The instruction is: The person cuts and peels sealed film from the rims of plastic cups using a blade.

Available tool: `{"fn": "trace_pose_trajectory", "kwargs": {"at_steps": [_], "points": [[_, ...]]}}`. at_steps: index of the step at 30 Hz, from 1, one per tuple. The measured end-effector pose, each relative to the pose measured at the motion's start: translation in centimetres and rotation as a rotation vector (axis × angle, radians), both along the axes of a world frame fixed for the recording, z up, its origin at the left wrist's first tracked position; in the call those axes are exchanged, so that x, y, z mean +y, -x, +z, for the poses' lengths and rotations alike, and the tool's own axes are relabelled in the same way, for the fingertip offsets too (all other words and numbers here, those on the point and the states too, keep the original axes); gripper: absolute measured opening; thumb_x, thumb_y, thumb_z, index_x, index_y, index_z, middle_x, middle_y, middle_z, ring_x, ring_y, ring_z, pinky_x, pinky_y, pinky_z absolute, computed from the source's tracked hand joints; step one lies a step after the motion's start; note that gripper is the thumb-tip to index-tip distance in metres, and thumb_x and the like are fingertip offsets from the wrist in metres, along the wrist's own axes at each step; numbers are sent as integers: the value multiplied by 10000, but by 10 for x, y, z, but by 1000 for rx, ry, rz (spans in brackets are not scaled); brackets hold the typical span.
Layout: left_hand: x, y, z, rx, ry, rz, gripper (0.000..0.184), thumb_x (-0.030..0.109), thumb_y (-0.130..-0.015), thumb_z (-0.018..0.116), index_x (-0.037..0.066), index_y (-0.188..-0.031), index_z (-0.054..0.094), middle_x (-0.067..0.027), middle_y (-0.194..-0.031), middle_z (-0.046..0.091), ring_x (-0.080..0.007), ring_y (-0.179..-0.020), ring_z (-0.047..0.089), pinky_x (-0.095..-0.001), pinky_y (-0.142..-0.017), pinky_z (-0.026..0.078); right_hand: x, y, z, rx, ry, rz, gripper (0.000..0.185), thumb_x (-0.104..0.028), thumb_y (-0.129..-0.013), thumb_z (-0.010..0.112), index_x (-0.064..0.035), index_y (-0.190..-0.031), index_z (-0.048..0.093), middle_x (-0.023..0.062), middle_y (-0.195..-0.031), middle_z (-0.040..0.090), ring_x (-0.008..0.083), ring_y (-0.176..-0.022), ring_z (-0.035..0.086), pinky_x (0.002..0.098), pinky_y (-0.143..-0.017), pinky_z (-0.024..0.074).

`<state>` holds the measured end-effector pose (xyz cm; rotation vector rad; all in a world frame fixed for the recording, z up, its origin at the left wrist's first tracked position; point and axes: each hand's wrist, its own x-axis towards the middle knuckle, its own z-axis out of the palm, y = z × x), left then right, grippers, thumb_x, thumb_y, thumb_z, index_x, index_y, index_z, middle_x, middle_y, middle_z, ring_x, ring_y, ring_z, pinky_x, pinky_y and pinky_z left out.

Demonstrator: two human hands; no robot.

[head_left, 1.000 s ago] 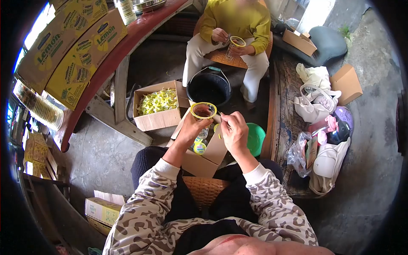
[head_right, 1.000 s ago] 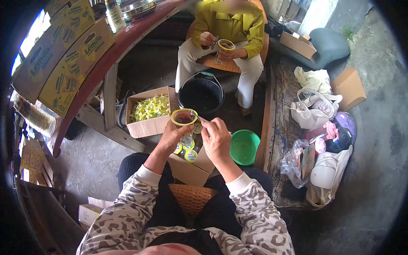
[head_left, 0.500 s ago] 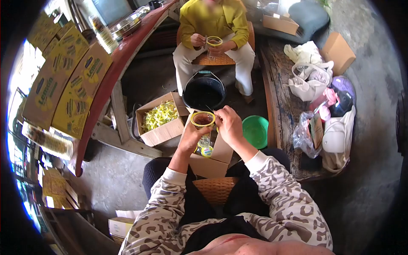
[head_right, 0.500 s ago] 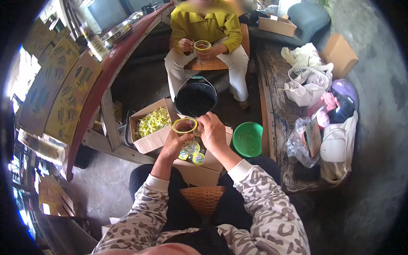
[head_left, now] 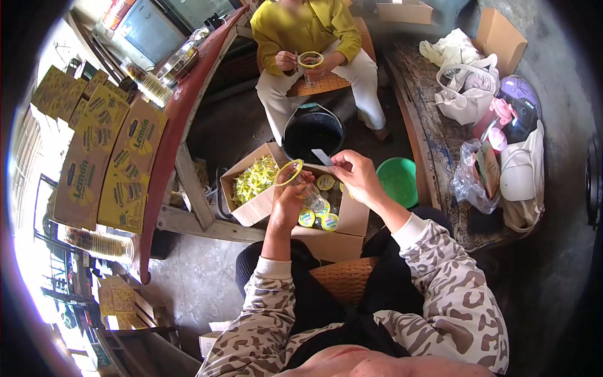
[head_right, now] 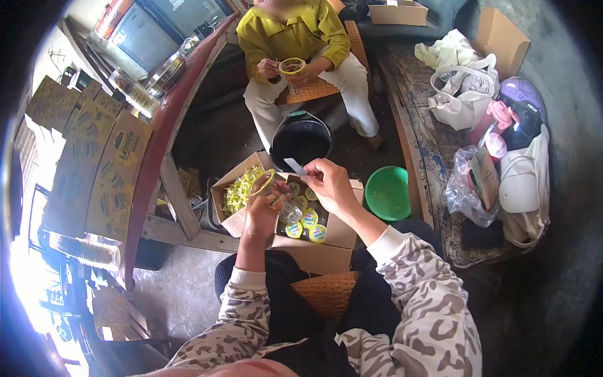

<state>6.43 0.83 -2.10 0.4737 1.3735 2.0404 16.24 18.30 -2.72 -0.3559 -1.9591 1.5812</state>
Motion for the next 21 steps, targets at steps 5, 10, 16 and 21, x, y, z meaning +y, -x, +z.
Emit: {"fn": "trace_pose_trajectory", "kwargs": {"at_steps": [5, 10, 16, 21], "points": [[1, -3, 1, -126, -147, -50, 437, 38, -847, 579, 40, -1273, 478, -114, -1055, 606, -226, -1030, 595, -406, -950, 505, -13, -3, 5, 133, -236, -42, 144, -2, -801, 713, -24, -927, 646, 105, -837, 633, 249, -716, 662, 334, -646, 528], [7, -9, 6, -86, -135, -20, 321, 74, -886, 626, 30, -1189, 529, -82, -1008, 622, -185, -931, 620, -363, -877, 526, -21, -7, 13, 255, -455, -120, 153, 14, -777, 711, -51, -895, 637, 86, -811, 600, 275, -713, 641, 368, -603, 530], [10, -10, 1, 13, -14, 40, 293, 116, -890, 657, 25, -1149, 552, -65, -990, 640, -152, -892, 626, -299, -800, 510, -29, -9, 15, 266, -545, -158, 160, 15, -765, 723, -61, -886, 653, 75, -774, 575, 245, -681, 609, 355, -577, 499], [14, -19, -1, 91, 39, 154, 321, 151, -911, 657, 30, -1183, 536, -45, -1047, 626, -123, -938, 609, -282, -807, 506, -35, -12, 12, 178, -587, -152, 182, -12, -746, 723, -58, -902, 642, 66, -839, 580, 252, -790, 626, 376, -667, 542]]}}
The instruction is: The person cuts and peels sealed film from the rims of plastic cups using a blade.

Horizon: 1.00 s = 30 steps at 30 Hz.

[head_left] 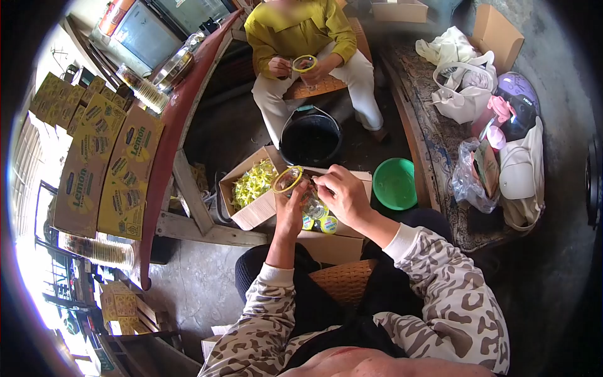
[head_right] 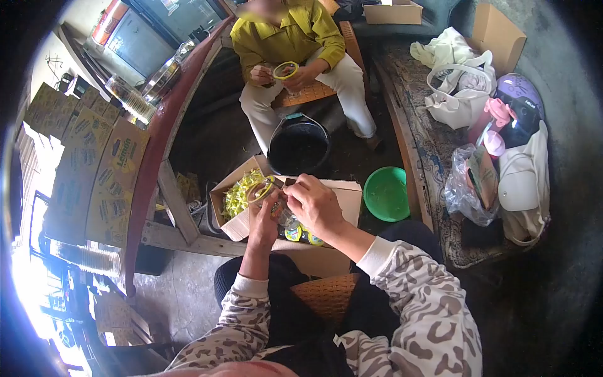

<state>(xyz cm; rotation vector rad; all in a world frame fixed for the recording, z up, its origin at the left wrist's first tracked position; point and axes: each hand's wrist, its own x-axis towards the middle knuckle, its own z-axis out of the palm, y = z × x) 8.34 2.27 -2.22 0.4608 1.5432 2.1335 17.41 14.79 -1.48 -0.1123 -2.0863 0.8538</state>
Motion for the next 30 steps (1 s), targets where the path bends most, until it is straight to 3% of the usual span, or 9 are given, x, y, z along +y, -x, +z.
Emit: {"fn": "trace_pose_trajectory", "kwargs": {"at_steps": [4, 17, 19, 22, 24, 29, 30], "points": [[4, -3, -10, -20, -26, 9, 363, 153, -921, 646, 54, -1239, 503, -39, -1121, 598, -121, -976, 592, -286, -822, 503, -2, 1, -2, 3, -8, -21, 195, -3, -735, 719, -47, -907, 639, 68, -835, 574, 253, -790, 625, 380, -667, 544], [10, -5, -27, -66, 49, 13, 327, 158, -919, 652, 25, -1189, 523, -58, -1093, 624, -131, -965, 610, -287, -819, 513, 1, 13, -17, -62, -35, -96, 184, 12, -737, 699, -33, -906, 641, 103, -840, 572, 288, -791, 615, 399, -687, 519], [14, -9, -27, 141, 68, -50, 333, 153, -915, 658, 17, -1186, 520, -67, -1104, 628, -133, -966, 614, -287, -815, 517, 4, 17, -24, -69, -38, -131, 152, 11, -748, 703, -29, -887, 658, 109, -810, 584, 298, -752, 625, 396, -668, 516], [13, -2, -27, 153, 98, -57, 391, 164, -895, 693, 25, -1207, 504, -61, -1102, 613, -129, -969, 606, -285, -817, 516, 10, 20, -31, -109, 239, -37, 110, 5, -768, 709, 5, -872, 673, 128, -806, 607, 305, -734, 635, 376, -656, 503], [10, 1, -21, 53, 77, -33, 443, 182, -880, 722, 48, -1233, 489, -59, -1130, 585, -132, -987, 596, -283, -815, 515, 10, 20, -31, -87, 248, -13, 104, 11, -777, 701, 7, -877, 674, 123, -810, 611, 286, -723, 637, 365, -642, 499], [1, 10, -14, 128, 107, -25, 546, 178, -878, 737, 21, -1296, 423, -96, -1151, 572, -154, -1020, 594, -300, -830, 523, 12, 17, -22, -84, 262, 41, 96, 27, -799, 678, 10, -894, 676, 110, -819, 616, 230, -676, 635, 329, -602, 489], [0, 10, -10, 192, 128, -7, 578, 173, -882, 728, -2, -1318, 392, -123, -1197, 558, -178, -1080, 577, -320, -901, 497, 12, 17, -21, -96, 271, 46, 89, 5, -793, 683, -9, -880, 670, 104, -813, 606, 252, -684, 640, 349, -617, 504]]}}
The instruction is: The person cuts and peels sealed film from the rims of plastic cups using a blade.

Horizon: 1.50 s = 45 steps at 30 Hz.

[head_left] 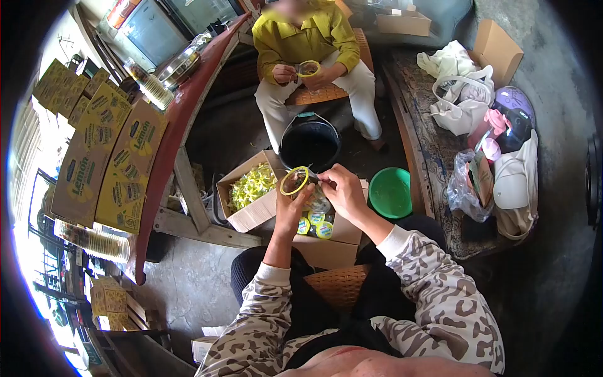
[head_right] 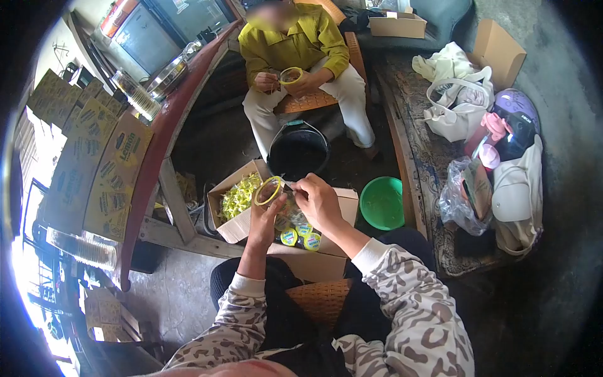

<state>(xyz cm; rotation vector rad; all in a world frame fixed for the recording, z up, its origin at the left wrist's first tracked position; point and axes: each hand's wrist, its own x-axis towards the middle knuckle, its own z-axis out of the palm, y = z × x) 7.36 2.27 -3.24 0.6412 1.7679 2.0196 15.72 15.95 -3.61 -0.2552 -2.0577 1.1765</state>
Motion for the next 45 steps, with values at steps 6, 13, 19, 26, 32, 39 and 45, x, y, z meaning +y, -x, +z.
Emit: {"fn": "trace_pose_trajectory", "kwargs": {"at_steps": [6, 13, 19, 26, 32, 39, 45], "points": [[0, -2, 3, 129, -46, 91, 623, 181, -908, 715, -4, -1356, 324, -157, -1252, 519, -188, -1019, 618, -278, -837, 524, 1, -1, 1, -2, -4, 23, 97, -10, -781, 686, -32, -873, 663, 89, -810, 600, 261, -692, 647, 360, -638, 522], [-7, 9, -11, 586, 289, 158, 303, 235, -965, 627, 14, -1171, 650, -192, -1409, 395, -328, -1298, 431, -435, -1050, 393, 1, -1, 0, -21, 19, 47, 118, 7, -771, 691, -30, -880, 664, 89, -819, 612, 246, -697, 646, 341, -642, 527], [-11, 3, 10, 940, 499, 301, 224, 208, -913, 674, 54, -1065, 733, -170, -1381, 446, -353, -1302, 408, -431, -1056, 365, 1, -2, 2, -17, -22, 65, 125, 22, -767, 694, -24, -879, 662, 93, -816, 608, 243, -713, 653, 341, -649, 532], [-12, 0, 12, 710, 460, 214, 185, 140, -865, 719, 2, -986, 706, -137, -1109, 627, -256, -1003, 627, -350, -891, 489, 2, -3, 3, -33, -12, 72, 120, 19, -773, 688, -22, -882, 661, 99, -817, 605, 260, -732, 658, 344, -655, 534], [-12, 0, 9, 584, 378, 203, 169, 102, -897, 667, -10, -1024, 671, -142, -915, 675, -244, -827, 660, -337, -754, 511, 4, -2, 6, 8, -39, 16, 137, 29, -770, 682, -28, -892, 654, 90, -806, 601, 257, -727, 633, 353, -639, 525], [-14, -6, 22, 628, 422, 213, 169, 121, -933, 623, -25, -1007, 668, -174, -870, 671, -284, -760, 646, -363, -715, 499, -4, -7, 17, 90, -193, -25, 192, 35, -740, 716, -47, -903, 658, 77, -793, 575, 258, -711, 620, 363, -618, 515], [-17, -9, 30, 820, 522, 217, 166, 126, -929, 620, -28, -967, 667, -176, -799, 640, -322, -738, 630, -379, -775, 496, -12, -12, 23, 131, -361, -3, 233, 28, -724, 731, -66, -928, 671, 62, -802, 569, 242, -711, 616, 362, -599, 517]]}}
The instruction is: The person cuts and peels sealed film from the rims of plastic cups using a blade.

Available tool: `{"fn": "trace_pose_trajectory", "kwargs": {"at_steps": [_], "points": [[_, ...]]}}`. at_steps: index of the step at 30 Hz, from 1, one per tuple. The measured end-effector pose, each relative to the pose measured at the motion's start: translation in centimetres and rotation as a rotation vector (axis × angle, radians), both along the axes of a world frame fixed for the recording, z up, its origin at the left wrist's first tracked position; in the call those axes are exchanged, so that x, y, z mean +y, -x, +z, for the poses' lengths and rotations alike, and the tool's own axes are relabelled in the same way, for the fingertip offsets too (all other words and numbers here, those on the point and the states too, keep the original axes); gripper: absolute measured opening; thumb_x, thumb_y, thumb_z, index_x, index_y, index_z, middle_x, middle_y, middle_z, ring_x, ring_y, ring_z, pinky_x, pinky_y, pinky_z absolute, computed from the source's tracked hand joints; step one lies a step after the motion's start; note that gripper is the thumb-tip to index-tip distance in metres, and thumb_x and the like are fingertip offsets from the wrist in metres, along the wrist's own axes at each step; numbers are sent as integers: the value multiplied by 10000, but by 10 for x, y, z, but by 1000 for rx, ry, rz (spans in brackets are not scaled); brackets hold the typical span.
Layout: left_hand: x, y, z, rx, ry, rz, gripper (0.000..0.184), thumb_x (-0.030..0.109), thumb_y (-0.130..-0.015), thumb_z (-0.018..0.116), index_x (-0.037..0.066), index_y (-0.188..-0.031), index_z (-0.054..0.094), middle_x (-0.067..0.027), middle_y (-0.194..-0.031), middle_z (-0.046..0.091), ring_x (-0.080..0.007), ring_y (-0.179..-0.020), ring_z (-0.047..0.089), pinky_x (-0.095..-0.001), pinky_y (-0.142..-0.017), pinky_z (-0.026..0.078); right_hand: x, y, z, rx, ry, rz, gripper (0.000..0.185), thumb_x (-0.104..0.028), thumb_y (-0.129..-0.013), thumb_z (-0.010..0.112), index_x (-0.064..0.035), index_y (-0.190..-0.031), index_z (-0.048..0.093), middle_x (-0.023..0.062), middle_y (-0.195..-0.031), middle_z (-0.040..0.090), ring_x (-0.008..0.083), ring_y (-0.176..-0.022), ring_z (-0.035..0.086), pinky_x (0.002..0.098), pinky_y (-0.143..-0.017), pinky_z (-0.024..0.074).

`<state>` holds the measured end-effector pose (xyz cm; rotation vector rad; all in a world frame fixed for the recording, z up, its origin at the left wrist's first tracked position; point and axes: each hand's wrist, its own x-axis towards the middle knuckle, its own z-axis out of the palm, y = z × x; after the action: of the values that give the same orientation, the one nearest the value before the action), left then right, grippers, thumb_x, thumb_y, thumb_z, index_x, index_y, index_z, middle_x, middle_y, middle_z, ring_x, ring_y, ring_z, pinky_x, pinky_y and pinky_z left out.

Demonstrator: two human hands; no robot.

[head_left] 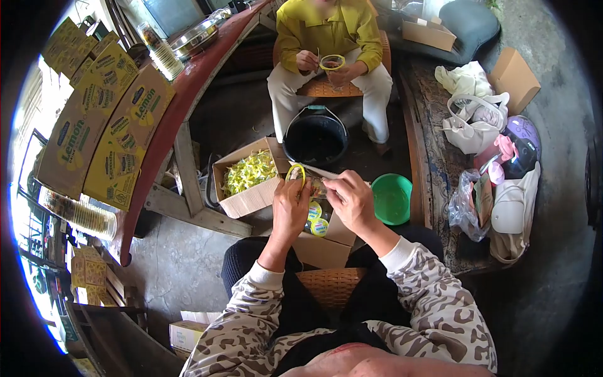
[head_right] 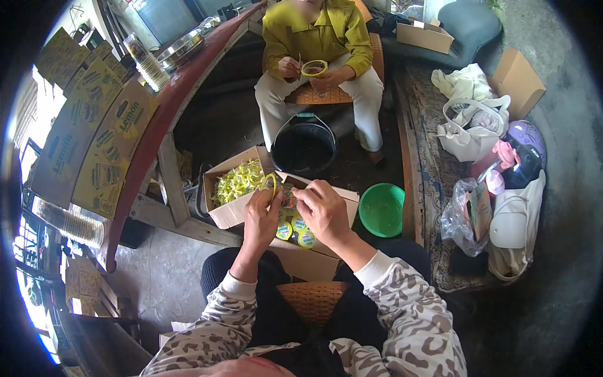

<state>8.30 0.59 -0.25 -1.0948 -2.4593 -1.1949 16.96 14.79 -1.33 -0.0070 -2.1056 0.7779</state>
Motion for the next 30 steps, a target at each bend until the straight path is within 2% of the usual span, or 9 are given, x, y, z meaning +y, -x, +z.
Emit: {"fn": "trace_pose_trajectory", "kwargs": {"at_steps": [4, 7, 14, 16, 23, 26, 28, 30], "points": [[3, -4, -1, 80, 33, -59, 132, 91, -928, 588, -19, -919, 660, -179, -794, 627, -385, -754, 603, -461, -909, 459, 0, 1, -3, -36, -32, -17, 267, 32, -717, 732, -67, -958, 671, 62, -809, 565, 245, -736, 614, 363, -616, 519], [5, -7, -2, 20, 34, -124, 171, 110, -952, 546, 7, -827, 601, -152, -746, 588, -376, -755, 590, -506, -960, 431, 1, 2, -7, -57, 0, -22, 267, 39, -715, 727, -58, -957, 668, 68, -826, 564, 249, -753, 613, 366, -628, 519], [6, -5, -10, 7, 47, -124, 135, 94, -945, 540, 9, -863, 606, -155, -784, 606, -380, -781, 601, -520, -970, 423, -2, 4, -13, -93, 1, -43, 250, 46, -721, 713, -38, -952, 666, 81, -838, 563, 262, -760, 619, 369, -647, 528], [6, -6, -12, 38, 48, -110, 118, 61, -915, 571, -26, -867, 635, -178, -795, 630, -391, -766, 568, -437, -766, 442, -2, 6, -19, -109, 46, -32, 234, 41, -724, 711, -26, -944, 664, 90, -841, 567, 273, -748, 626, 375, -650, 530], [8, -1, -33, 53, 3, -133, 97, 54, -907, 574, -21, -869, 622, -186, -801, 623, -405, -758, 577, -442, -782, 446, -4, 15, -34, -124, 157, -39, 178, 28, -743, 700, -33, -904, 655, 110, -821, 570, 306, -757, 631, 404, -657, 518], [8, 1, -35, 59, 27, -118, 103, 68, -911, 583, -26, -889, 618, -198, -811, 621, -410, -773, 593, -442, -764, 461, -2, 16, -35, -122, 155, -46, 167, 19, -748, 704, -37, -899, 658, 104, -816, 572, 292, -754, 632, 396, -656, 519], [9, 0, -28, -146, -36, -128, 130, 89, -926, 582, -32, -890, 609, -217, -828, 625, -407, -800, 609, -431, -728, 475, 0, 15, -31, -122, 148, -46, 161, 16, -751, 705, -40, -895, 659, 99, -816, 573, 286, -753, 632, 392, -658, 521], [9, 2, -31, -105, -38, -114, 134, 96, -932, 578, -32, -902, 604, -226, -830, 627, -406, -792, 614, -428, -705, 477, -1, 14, -28, -123, 143, -44, 155, 13, -754, 706, -43, -892, 660, 94, -816, 573, 279, -751, 632, 387, -660, 524]]}}
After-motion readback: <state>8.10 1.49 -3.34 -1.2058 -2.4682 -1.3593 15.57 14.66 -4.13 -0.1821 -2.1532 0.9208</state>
